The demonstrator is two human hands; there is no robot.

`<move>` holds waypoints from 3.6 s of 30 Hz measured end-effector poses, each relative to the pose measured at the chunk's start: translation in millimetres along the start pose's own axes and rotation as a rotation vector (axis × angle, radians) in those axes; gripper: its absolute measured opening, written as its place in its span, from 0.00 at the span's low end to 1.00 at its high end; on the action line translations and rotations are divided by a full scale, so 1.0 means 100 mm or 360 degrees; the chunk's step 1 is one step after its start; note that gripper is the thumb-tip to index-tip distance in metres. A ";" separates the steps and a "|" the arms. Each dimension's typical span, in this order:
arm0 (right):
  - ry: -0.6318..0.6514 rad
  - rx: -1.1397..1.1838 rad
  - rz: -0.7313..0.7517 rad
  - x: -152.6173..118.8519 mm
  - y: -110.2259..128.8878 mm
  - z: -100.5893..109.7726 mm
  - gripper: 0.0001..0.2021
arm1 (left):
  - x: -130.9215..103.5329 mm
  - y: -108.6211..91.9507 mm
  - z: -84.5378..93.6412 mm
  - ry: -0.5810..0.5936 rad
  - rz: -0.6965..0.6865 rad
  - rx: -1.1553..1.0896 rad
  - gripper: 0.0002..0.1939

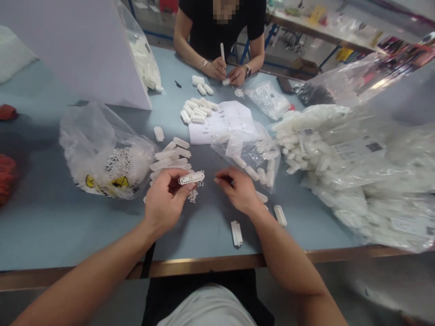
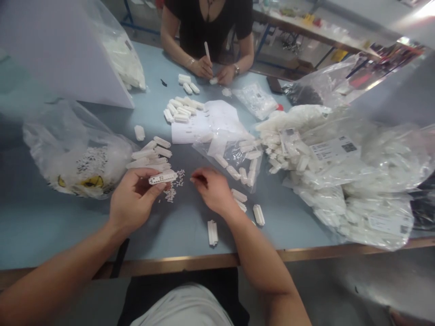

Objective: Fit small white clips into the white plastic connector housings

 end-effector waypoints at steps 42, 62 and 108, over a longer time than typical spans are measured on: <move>-0.0303 0.0046 0.0407 -0.20 0.27 0.10 0.04 | -0.06 -0.09 -0.13 0.0187 -0.0073 0.0116 0.11; -0.0508 -0.0516 0.0888 -0.32 0.42 0.09 0.12 | -0.09 -0.17 -0.12 0.0173 -0.0209 0.0258 0.09; 0.0086 -0.0958 0.0486 0.07 0.17 -0.45 0.08 | -0.02 0.04 -0.06 -0.0041 0.0210 -0.0497 0.17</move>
Point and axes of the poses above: each hand's wrist, its own x-axis towards the middle knuckle, its own z-axis out of the back of the hand, y = z × x, the point moved 6 cm from there along x, towards the middle knuckle, and after that the axes turned 14 degrees about -x, right-handed, at the moved point
